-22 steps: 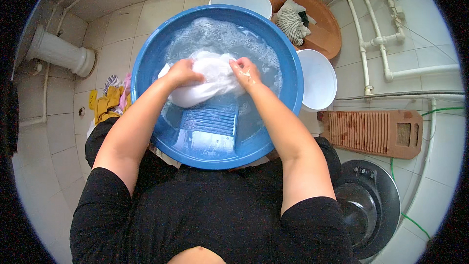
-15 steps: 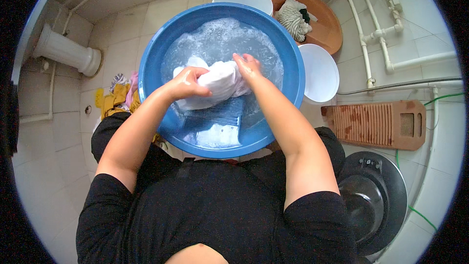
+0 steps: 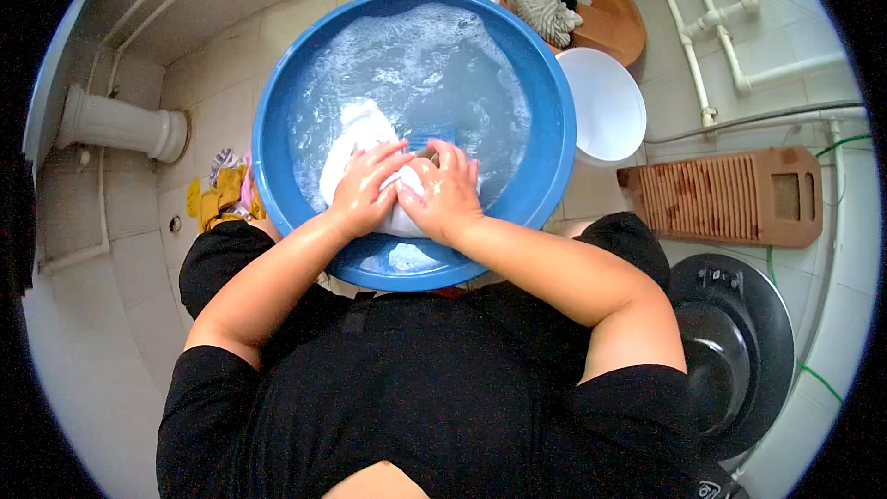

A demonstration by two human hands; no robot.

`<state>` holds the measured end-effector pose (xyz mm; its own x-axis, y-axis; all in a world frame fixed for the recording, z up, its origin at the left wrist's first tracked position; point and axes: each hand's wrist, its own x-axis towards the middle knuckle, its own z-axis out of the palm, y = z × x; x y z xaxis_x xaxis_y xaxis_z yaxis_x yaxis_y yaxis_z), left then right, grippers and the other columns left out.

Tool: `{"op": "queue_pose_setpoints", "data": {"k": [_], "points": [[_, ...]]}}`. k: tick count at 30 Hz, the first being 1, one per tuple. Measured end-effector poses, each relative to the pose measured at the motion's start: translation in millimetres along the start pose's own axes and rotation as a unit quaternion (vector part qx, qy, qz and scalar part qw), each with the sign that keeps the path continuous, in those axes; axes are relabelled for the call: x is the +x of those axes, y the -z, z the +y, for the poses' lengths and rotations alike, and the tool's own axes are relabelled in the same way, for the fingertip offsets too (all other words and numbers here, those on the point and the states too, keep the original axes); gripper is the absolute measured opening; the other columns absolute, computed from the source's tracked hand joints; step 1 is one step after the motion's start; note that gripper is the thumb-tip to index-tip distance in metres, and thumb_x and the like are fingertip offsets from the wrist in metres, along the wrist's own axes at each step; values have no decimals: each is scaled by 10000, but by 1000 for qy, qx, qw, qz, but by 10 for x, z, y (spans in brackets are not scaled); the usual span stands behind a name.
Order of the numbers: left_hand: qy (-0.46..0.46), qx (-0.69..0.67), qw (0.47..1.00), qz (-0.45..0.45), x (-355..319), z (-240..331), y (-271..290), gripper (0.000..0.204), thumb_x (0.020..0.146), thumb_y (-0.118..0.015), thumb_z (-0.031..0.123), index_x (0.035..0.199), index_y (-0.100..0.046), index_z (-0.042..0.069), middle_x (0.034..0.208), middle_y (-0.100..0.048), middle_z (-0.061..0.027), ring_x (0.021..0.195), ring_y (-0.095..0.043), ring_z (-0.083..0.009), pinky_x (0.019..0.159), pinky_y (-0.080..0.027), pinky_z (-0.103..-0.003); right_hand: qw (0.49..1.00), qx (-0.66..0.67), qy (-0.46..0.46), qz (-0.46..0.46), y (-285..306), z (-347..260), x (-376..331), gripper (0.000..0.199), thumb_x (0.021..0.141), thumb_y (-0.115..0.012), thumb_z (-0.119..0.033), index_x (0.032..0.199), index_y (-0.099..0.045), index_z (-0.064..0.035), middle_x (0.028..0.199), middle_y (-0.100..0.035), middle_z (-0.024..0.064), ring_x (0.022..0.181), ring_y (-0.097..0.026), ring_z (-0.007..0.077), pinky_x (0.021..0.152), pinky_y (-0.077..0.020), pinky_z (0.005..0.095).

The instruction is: The person hand-washes a white cloth in a blue basin filled with soapy water. They repeatedly scrub the cloth against a built-in washboard, wring it out, and submerge it. The person then picks up a second white cloth from the floor and washes it using the same method.

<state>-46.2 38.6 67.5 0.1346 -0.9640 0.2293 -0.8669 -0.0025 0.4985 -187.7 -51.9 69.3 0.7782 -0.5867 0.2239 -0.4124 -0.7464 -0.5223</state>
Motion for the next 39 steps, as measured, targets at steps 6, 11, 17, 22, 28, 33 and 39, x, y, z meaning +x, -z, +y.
{"op": "queue_pose_setpoints", "data": {"k": [6,11,17,22,28,33,39], "points": [[140,37,989,-30,372,-204,-265,247,783,-520,238,981,-569,98,906,-616,-112,835,-575,-297,753,-416,-443,989,34,-111,-88,-292,317,363,297,783,-495,-357,928,-586,-114,971,-554,93,925,-524,324,764,-419,448],[248,146,958,19,675,-419,-385,323,819,-486,360,969,-594,95,915,-619,-140,857,-586,-291,784,-429,-422,968,18,-204,-145,-344,378,873,315,825,-460,-376,836,-595,-93,924,-575,134,882,-546,334,761,-439,418],[333,-71,931,-133,646,-407,-57,461,817,-438,443,923,-623,35,814,-609,-162,773,-582,-288,761,-435,-377,968,168,-171,-71,-382,503,719,321,802,-508,-380,808,-583,-69,908,-570,156,852,-557,312,746,-439,395],[193,-244,950,8,188,-85,79,225,814,-513,188,706,-533,-8,687,-538,-192,673,-538,-343,587,-394,-397,964,261,39,19,72,59,331,233,702,-616,-237,593,-492,-73,683,-517,98,680,-497,298,630,-394,380],[112,-128,985,-1,239,-198,-328,98,804,-497,147,813,-529,55,727,-568,-155,718,-537,-359,701,-394,-433,988,153,-20,-14,-227,178,218,225,749,-529,-255,615,-550,-75,682,-551,133,673,-547,330,599,-438,424],[138,-95,986,0,590,-500,-335,201,818,-490,182,909,-591,33,879,-591,-176,893,-538,-346,778,-421,-405,927,218,-265,-150,-399,416,687,289,795,-533,-312,723,-575,-35,728,-580,133,680,-568,263,623,-440,359],[264,28,963,-44,517,-653,25,423,802,-491,421,990,-624,67,998,-575,-144,951,-549,-304,824,-423,-384,729,505,-449,108,-258,1259,971,408,744,-611,-338,880,-567,44,793,-581,103,730,-541,210,685,-436,361]]}}
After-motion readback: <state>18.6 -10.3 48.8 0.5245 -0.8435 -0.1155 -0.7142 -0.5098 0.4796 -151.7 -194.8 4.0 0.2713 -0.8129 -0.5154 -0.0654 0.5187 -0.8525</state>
